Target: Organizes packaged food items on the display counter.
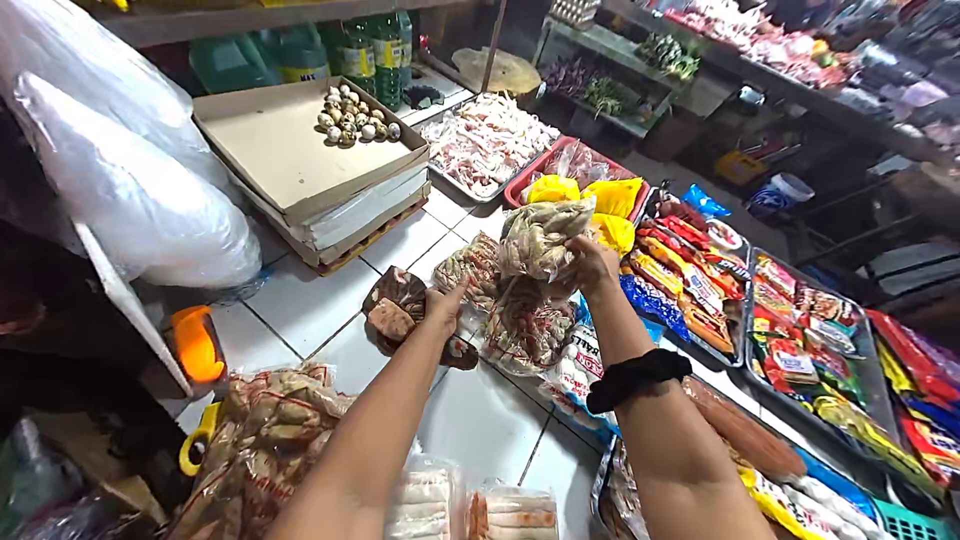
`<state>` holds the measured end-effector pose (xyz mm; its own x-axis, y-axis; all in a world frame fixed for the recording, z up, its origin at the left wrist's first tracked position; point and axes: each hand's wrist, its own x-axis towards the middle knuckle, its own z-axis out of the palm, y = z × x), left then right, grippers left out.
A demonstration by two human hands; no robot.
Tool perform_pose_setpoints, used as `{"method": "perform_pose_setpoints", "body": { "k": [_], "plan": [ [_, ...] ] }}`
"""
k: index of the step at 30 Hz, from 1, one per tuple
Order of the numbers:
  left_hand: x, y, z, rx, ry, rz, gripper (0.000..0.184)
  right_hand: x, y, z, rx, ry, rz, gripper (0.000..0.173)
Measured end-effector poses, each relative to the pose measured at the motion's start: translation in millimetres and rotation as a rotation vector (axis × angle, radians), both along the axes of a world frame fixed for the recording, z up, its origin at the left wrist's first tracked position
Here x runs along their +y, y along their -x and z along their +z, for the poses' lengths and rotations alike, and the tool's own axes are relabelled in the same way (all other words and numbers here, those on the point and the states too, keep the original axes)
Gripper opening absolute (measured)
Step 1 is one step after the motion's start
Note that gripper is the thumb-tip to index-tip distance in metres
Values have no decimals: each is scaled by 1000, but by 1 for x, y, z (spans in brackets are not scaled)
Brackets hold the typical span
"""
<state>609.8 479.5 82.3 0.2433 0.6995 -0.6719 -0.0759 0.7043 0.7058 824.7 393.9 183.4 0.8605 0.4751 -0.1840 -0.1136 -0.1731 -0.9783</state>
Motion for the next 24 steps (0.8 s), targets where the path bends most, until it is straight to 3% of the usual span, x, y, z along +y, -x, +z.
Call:
{"method": "perform_pose_setpoints", "body": {
  "k": [3, 5, 7, 11, 14, 17, 21, 24],
  "plan": [
    [5, -5, -1, 220, -75, -199, 38, -8, 2, -14, 157, -123, -111, 26],
    [11, 7, 17, 268, -253, -301, 33, -14, -2, -25, 259, -200, -157, 31],
    [14, 23, 45, 141, -351, -278, 34, -23, -7, -34, 338, -271, -175, 34],
    [3, 50, 116, -201, -399, -163, 19, -40, -7, -30, 420, -468, -144, 20],
    [-16, 57, 137, -423, -352, -12, 17, -56, -4, -10, 417, -598, -103, 23],
    [-51, 42, 121, -524, -245, 69, 20, -73, -5, 21, 313, -750, -22, 28],
    [-118, 13, 68, -252, 51, -25, 9, -99, 2, 77, 84, -868, -3, 31],
    [-140, 3, 41, -120, 260, -149, 21, -129, 1, 97, -59, -899, 91, 28]
  ]
}}
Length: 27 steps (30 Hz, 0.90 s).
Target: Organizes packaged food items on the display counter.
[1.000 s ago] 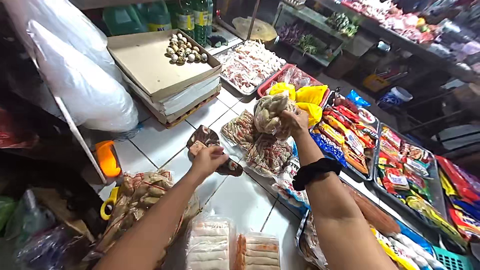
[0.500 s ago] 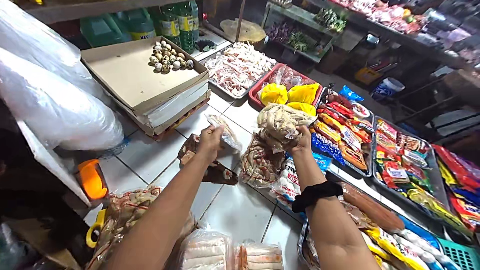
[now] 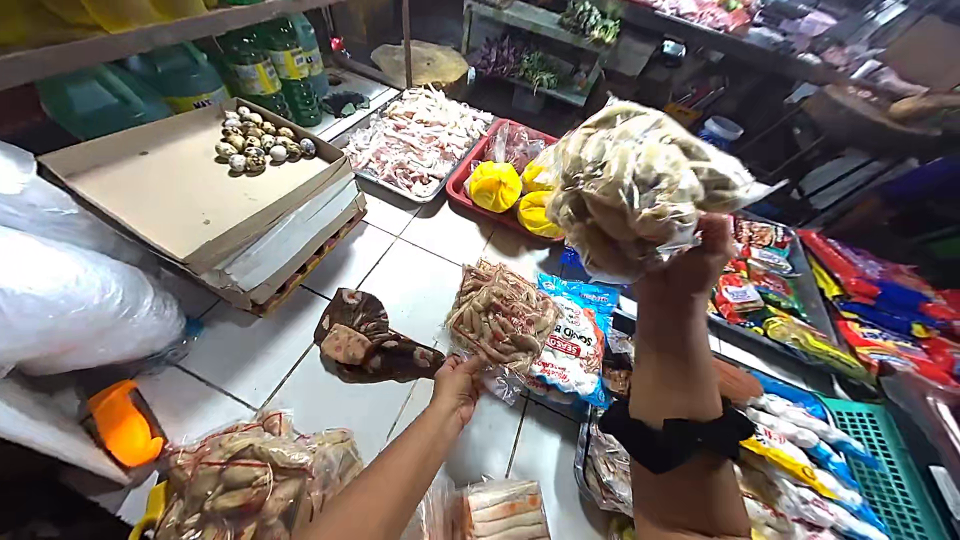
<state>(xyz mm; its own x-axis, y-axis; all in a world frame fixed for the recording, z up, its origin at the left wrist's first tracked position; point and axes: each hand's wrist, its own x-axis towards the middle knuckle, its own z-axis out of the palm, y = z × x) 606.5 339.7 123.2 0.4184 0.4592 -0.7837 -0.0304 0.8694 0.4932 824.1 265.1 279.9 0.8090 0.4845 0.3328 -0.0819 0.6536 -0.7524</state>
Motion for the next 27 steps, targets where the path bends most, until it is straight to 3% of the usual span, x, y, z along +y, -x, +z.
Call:
{"method": "perform_pose_setpoints", "body": {
  "k": [4, 6, 9, 14, 17, 19, 22, 24, 26, 27],
  "plan": [
    [2, -7, 1, 173, 79, -89, 89, -21, 3, 17, -13, -134, -41, 34],
    [0, -13, -5, 203, 90, -30, 104, -31, 10, 19, -2, -157, -43, 40],
    [6, -27, -7, 112, 48, 132, 85, -40, 13, 16, 56, -209, -56, 34],
    [38, -43, 15, 124, -203, 21, 45, -54, 13, 0, 68, -185, -111, 34],
    [61, -44, 22, 109, -380, 72, 24, -60, 17, -5, 109, -142, -133, 36],
    [68, -45, 13, 125, -367, 172, 34, -59, 19, -2, 147, -134, -216, 31],
    [62, -40, -9, 96, -157, 246, 74, -52, 23, 8, 208, -176, -353, 29],
    [59, -37, -6, -5, 5, 231, 63, -50, 27, 14, 204, -212, -366, 31],
    [60, -40, 7, -112, 65, 152, 43, -53, 27, 13, 179, -222, -349, 27],
    [63, -43, 12, -144, 62, 115, 42, -55, 27, 12, 162, -220, -334, 28]
  ]
}}
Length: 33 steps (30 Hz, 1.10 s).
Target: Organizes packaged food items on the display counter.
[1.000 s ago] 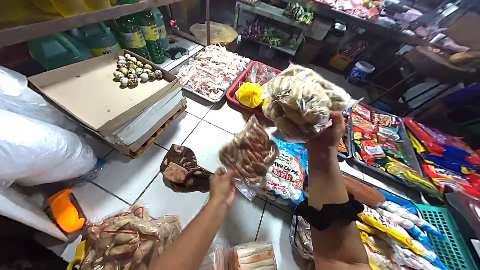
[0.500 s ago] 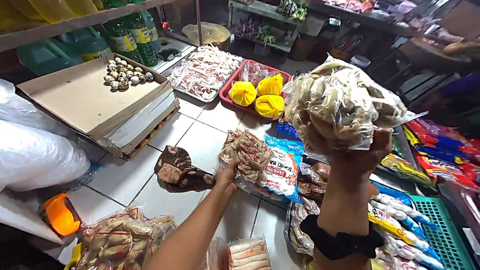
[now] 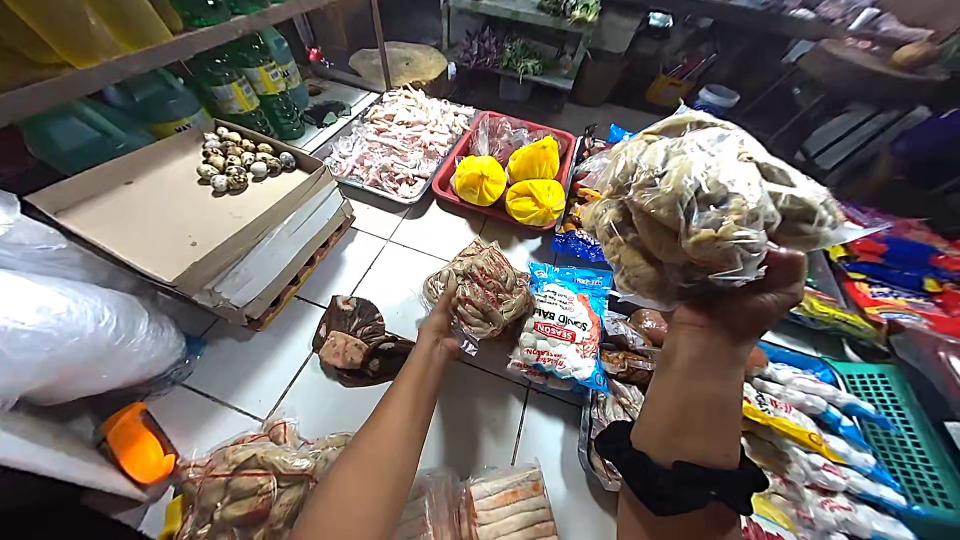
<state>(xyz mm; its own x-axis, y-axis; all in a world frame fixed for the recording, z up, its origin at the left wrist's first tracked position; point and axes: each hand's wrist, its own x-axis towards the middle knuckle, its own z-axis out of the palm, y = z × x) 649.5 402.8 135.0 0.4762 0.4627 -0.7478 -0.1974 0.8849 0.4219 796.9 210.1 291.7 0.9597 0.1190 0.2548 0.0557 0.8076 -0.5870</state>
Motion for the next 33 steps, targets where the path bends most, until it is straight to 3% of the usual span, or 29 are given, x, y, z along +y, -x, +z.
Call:
{"method": "perform_pose_setpoints", "body": {
  "k": [4, 13, 15, 18, 25, 29, 33],
  "plan": [
    [16, -13, -15, 15, -161, 82, 65, -1, 2, -3, -53, -10, 74, 29],
    [55, 15, -26, 25, -340, 305, 32, -9, 6, 4, -16, 50, -28, 26],
    [71, 33, -39, 66, -332, 350, 37, -15, 4, 2, -61, 43, -31, 28],
    [88, 56, -53, 177, -245, 330, 46, -16, 2, 1, -51, 11, -84, 30],
    [104, 70, -47, 302, -155, 216, 52, -15, -3, -12, 26, 51, -115, 32],
    [107, 71, -50, 270, -122, 214, 54, -16, 0, -17, 10, 66, -87, 29],
    [97, 66, -33, 205, -136, 80, 59, -14, 4, -13, -77, 87, -78, 28]
  ]
}}
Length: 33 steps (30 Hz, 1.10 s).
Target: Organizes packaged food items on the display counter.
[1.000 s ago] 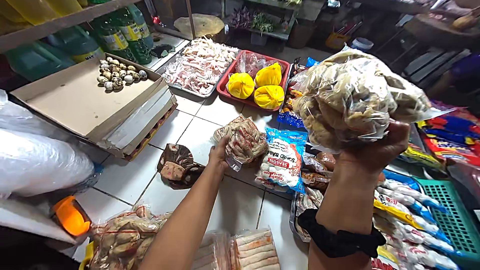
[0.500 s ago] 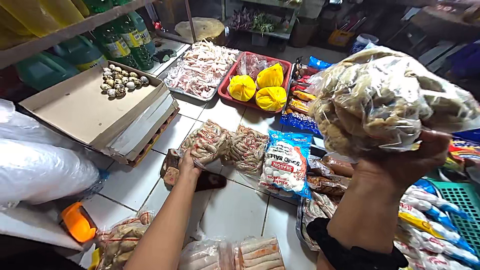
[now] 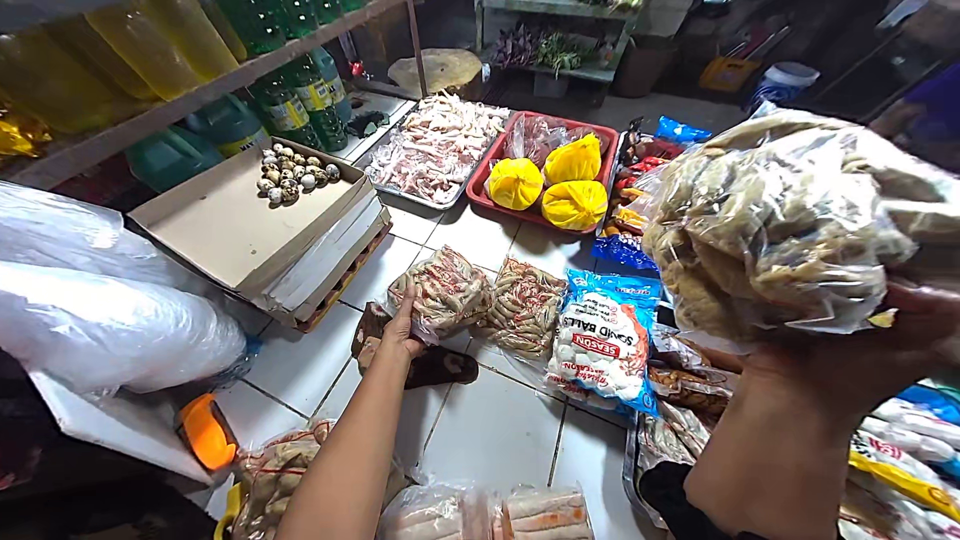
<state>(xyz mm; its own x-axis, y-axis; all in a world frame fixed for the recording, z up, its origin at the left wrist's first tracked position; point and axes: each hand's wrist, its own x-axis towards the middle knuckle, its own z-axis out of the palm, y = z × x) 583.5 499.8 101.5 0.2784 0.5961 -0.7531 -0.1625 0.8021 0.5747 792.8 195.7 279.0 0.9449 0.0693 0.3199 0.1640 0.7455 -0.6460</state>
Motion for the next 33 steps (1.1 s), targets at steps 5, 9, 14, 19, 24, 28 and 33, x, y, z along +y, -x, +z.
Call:
{"method": "perform_pose_setpoints", "body": {
  "k": [5, 9, 14, 19, 24, 28, 33],
  "plan": [
    [-20, -37, 9, 0, -107, 89, 65, -2, 5, 13, 13, -29, -22, 27],
    [-42, -63, 28, -199, -259, 182, 79, -10, 5, 19, -22, -37, 4, 28],
    [-81, -83, 50, -571, -158, 41, 18, -13, 5, 21, -28, -25, -27, 29],
    [-134, -105, -12, -157, -108, -127, 53, -5, 10, 13, -65, 51, -11, 23],
    [-133, -104, 2, 104, -115, -187, 74, 9, 15, 5, -89, 153, 34, 28],
    [-123, -60, 87, 153, -495, -174, 97, 31, 20, 4, -32, 250, 121, 22],
    [-80, -9, 179, -466, -860, -495, 68, 94, 36, 10, -141, 626, 58, 48]
  ]
}}
